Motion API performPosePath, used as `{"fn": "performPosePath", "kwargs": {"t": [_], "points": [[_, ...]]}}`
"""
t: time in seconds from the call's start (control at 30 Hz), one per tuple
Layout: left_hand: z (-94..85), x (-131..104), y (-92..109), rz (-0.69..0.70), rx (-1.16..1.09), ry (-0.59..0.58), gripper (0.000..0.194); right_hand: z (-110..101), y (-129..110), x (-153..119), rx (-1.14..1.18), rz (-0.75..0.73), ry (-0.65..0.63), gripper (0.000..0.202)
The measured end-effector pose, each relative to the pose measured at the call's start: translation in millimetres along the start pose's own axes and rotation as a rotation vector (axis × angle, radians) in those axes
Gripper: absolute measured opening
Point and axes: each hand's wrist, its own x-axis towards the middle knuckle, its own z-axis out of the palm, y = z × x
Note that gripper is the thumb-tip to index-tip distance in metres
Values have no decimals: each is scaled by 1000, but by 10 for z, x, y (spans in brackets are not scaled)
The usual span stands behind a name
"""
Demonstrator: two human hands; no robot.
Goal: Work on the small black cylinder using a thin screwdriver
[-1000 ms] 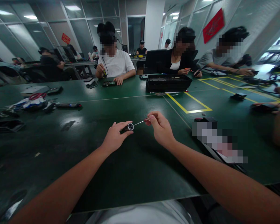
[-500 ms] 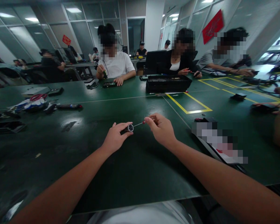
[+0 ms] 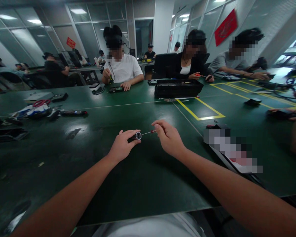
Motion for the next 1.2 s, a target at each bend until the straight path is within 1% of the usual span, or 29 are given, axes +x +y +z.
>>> {"fn": "performPosePath", "kwargs": {"t": [0.13, 0.17, 0.3, 0.5, 0.6, 0.67, 0.73, 0.77, 0.8, 0.87, 0.93, 1.0, 1.1, 1.2], "points": [[-3, 2, -15, 2, 12, 18, 42, 5, -1, -8, 92, -3, -33, 11], [-3, 3, -15, 2, 14, 16, 42, 4, -10, -12, 86, -8, -37, 12], [-2, 5, -6, 7, 18, 0, 41, 2, -48, -28, 11, 2, -37, 25], [-7, 6, -19, 6, 8, 30, 40, 25, -23, -27, 112, 0, 8, 10], [-14, 5, -9, 5, 20, 24, 41, 51, 15, 6, 178, 27, 23, 15], [-22, 4, 11, 40, 59, 20, 40, 70, 51, 44, 295, 102, 40, 23], [-34, 5, 30, 109, 117, 42, 39, 82, 95, 86, 502, 242, 59, 32], [-40, 8, 34, 138, 140, 62, 39, 84, 119, 106, 614, 337, 64, 34], [-46, 12, 35, 154, 154, 80, 39, 84, 142, 123, 704, 419, 43, 33], [-55, 22, 25, 137, 150, 99, 40, 81, 182, 144, 808, 499, 72, 32], [-59, 31, 13, 96, 129, 88, 40, 82, 214, 147, 811, 474, 131, 30], [-59, 35, 9, 71, 115, 75, 41, 93, 237, 135, 754, 403, 163, 29], [-53, 33, 21, 63, 106, 68, 41, 117, 253, 108, 666, 307, 138, 30], [-43, 26, 26, 68, 98, 59, 42, 132, 233, 89, 593, 242, 115, 31]]}}
